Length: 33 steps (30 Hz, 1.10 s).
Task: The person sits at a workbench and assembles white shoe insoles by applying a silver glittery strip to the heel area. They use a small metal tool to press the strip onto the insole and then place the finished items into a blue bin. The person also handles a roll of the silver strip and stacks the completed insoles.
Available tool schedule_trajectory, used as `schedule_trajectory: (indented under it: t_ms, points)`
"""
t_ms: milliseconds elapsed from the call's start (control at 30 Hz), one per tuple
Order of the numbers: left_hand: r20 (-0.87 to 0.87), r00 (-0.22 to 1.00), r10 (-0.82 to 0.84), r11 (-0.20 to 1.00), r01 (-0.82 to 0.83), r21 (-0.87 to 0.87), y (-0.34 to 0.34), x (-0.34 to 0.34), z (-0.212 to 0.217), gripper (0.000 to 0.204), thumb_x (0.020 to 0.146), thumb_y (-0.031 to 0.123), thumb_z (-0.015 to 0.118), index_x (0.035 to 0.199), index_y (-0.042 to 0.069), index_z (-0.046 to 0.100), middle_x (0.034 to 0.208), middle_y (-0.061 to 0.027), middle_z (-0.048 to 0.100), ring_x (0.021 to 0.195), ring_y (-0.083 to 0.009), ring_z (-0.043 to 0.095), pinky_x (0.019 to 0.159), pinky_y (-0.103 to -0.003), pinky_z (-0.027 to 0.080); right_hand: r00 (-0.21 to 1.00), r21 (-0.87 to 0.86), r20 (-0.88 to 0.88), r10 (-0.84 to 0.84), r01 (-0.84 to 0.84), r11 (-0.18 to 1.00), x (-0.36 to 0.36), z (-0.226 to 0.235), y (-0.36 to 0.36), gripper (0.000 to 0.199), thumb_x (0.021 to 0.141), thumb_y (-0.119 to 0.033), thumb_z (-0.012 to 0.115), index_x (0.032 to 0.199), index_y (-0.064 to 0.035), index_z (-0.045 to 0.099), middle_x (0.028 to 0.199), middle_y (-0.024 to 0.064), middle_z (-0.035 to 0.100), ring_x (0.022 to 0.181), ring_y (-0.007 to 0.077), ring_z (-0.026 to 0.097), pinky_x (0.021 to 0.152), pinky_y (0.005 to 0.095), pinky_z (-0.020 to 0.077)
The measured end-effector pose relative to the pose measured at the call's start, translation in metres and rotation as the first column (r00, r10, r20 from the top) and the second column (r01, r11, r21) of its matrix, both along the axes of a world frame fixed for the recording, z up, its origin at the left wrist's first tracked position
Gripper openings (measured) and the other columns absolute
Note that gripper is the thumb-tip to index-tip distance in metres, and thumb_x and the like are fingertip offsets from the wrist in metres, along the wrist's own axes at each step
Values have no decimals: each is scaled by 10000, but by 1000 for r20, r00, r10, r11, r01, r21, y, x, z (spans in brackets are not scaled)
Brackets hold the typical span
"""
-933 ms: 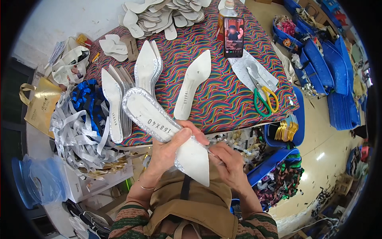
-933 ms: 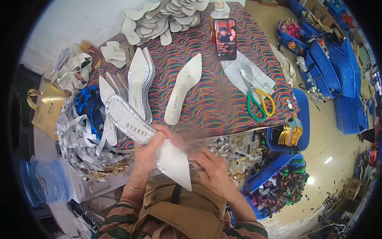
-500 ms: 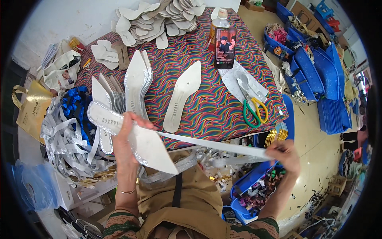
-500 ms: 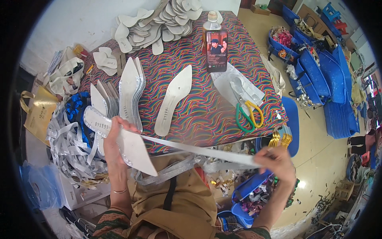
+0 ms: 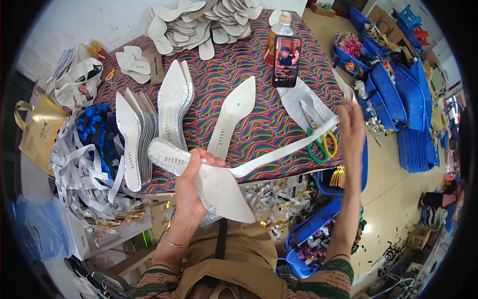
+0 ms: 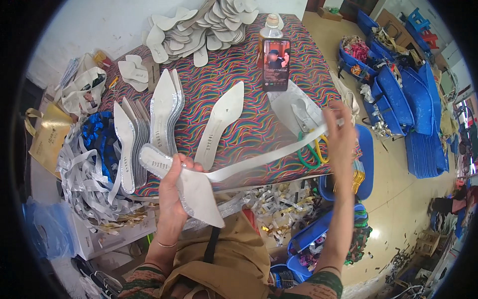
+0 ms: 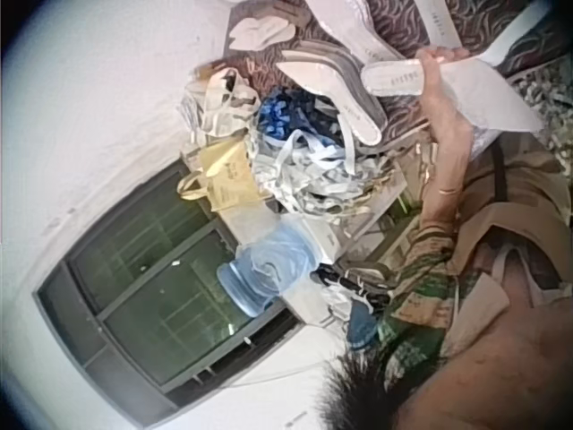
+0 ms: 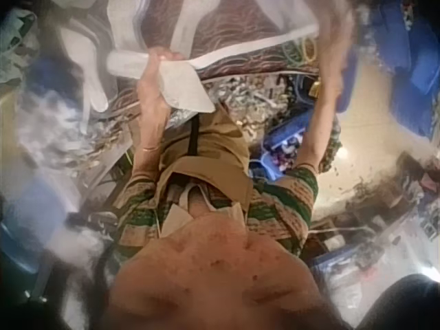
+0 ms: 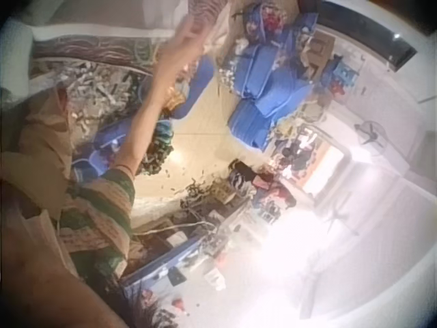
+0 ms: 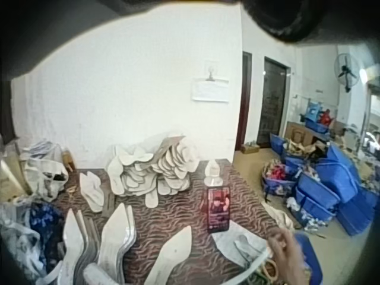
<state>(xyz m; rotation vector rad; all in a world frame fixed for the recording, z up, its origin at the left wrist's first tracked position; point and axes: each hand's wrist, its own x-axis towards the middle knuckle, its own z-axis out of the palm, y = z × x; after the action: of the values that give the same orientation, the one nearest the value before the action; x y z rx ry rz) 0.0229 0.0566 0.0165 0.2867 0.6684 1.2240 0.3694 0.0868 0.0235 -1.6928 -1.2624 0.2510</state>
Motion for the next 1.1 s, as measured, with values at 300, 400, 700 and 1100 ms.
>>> schedule_trajectory:
  t_ms: [300,400,700,1100]
  points:
    - [40,999,19,999,-18,-32,0,12,-2,222,990,305,632,1036,97,569,906,-46,599,946,-238,636,841,-440,564,-16,165,-984,176,-450,878,-197,-55,-119,291,1020,-257,552,1245,-74,524,877,14,623,672,55,496,596,208,373]
    - [48,999,10,998,-8,-57,-6,13,2,217,991,298,633,1023,95,564,898,-46,594,939,-236,634,844,-441,560,-115,169,-984,138,-329,929,-219,-50,-120,281,1023,-208,563,1248,-43,528,1051,34,660,862,88,620,742,244,510]
    - [54,998,-34,999,35,-14,-16,9,1,211,995,288,628,1023,90,561,880,-48,585,921,-243,638,838,-426,552,-82,252,-968,239,-314,915,-218,-47,-108,198,998,-97,607,1181,-21,608,1006,19,690,678,18,546,563,165,406]
    - [-199,960,-195,963,226,149,-28,0,15,214,1010,267,584,1052,57,591,1090,-162,661,1104,-295,634,901,-442,550,-412,338,-888,202,-288,896,-192,-34,-92,231,1002,-266,605,1067,-44,603,686,-49,521,565,35,415,508,206,315]
